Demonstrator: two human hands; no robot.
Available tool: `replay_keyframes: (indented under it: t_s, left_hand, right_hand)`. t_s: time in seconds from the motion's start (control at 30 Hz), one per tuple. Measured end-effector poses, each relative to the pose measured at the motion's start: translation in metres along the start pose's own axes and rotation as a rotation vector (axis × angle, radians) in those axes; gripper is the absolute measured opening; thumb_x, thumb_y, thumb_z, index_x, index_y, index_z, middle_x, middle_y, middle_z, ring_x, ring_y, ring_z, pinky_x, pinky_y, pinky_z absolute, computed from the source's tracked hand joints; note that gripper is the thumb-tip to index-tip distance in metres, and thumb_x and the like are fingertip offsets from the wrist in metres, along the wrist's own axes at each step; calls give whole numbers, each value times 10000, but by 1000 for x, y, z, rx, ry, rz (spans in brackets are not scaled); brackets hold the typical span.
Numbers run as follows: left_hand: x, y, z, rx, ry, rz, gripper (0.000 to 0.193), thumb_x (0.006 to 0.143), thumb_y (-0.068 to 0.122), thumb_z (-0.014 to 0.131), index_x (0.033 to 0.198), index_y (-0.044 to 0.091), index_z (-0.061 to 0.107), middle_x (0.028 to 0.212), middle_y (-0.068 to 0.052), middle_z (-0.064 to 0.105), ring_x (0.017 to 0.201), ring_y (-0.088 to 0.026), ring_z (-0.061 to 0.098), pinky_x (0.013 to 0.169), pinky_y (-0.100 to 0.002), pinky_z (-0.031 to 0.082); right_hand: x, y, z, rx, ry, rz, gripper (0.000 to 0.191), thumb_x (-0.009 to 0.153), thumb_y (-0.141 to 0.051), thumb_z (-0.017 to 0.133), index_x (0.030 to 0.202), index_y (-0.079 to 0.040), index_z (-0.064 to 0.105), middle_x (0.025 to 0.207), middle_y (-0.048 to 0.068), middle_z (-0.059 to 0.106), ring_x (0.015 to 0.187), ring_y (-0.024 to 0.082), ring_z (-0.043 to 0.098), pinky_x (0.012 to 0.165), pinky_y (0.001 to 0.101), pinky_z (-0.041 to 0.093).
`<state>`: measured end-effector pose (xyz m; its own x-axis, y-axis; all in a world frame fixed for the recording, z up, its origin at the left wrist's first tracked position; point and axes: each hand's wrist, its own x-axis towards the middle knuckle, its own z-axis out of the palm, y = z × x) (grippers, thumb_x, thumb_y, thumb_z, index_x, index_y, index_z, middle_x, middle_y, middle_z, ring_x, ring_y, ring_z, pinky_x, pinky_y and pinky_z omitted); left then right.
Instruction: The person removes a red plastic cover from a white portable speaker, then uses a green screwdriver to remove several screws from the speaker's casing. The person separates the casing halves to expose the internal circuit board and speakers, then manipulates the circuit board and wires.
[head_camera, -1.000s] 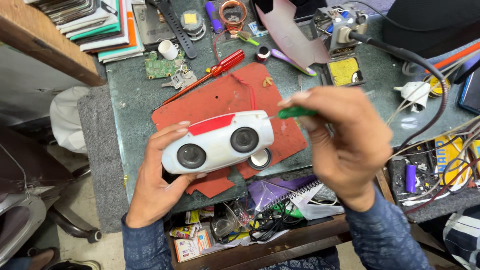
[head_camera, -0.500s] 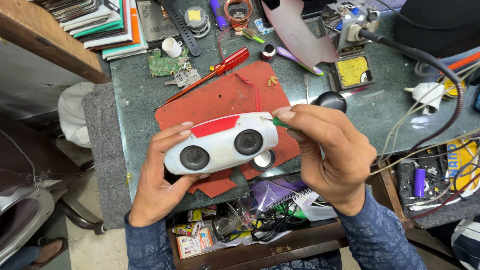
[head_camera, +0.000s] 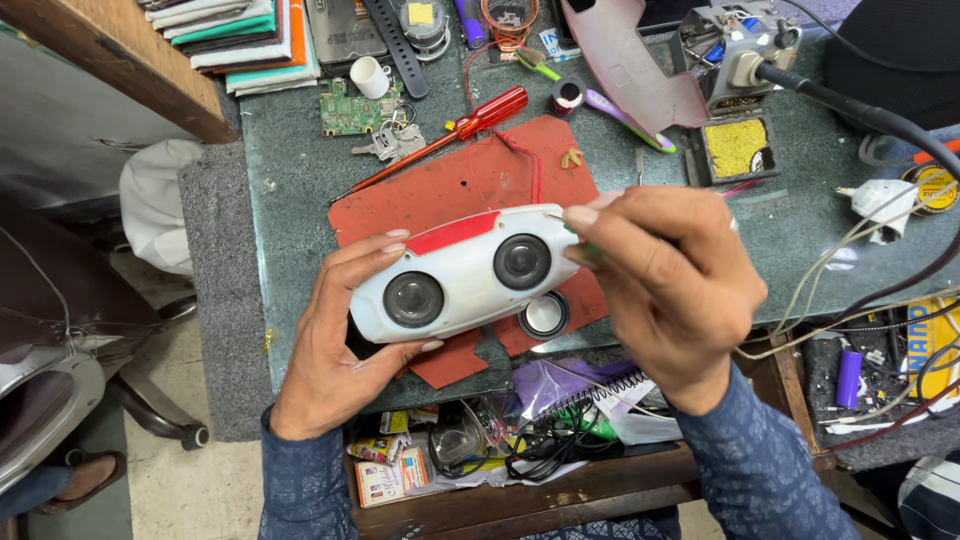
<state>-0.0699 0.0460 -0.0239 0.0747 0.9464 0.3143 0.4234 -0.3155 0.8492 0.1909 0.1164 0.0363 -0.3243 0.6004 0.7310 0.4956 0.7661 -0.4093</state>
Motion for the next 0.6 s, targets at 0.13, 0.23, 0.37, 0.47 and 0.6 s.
replay_keyframes:
  t_s: [0.13,0.23,0.37,0.47,0.6]
  left_hand:
    - [0,-1,1,18,-2,4,812,699,97,917,1391,100,492,1482,-142,531,1383,-294,554,1157,-400,462]
    - [0,-3,1,-13,-8,11,817,717,88,905,1407,90,467,1500,-161,511,1402,-306,536,1172,-407,447]
    - [-1,-6,1,-23,-13,13,816,725,90,903,1406,81,453,1503,-171,504,1405,-305,533,1173,-403,452]
    - [-1,-6,2,-34,-16,15,812,726,78,899,1401,73,448,1505,-179,499,1416,-313,522,1179,-409,447]
    - [-1,-6,2,-21,-18,17,801,720,55,890,1389,70,450,1498,-182,501,1407,-312,525,1172,-408,449]
  right_hand:
    - [9,7,5,130,13,65,363,861,75,864,1164,-78,737,995,52,622,887,199,655,801,300,551]
    - [14,6,4,165,-27,65,357,861,91,841,1156,-79,732,955,57,644,869,189,664,775,291,541]
    - [23,3,1,202,-82,80,385,827,149,752,1147,-64,726,947,84,669,910,206,689,769,290,566]
    - [28,1,-1,266,-116,104,444,776,200,612,1142,-37,695,989,120,696,969,245,711,840,330,584]
    - [28,1,-2,270,-88,78,403,759,97,701,1130,-61,707,1020,114,682,1016,263,669,905,360,556]
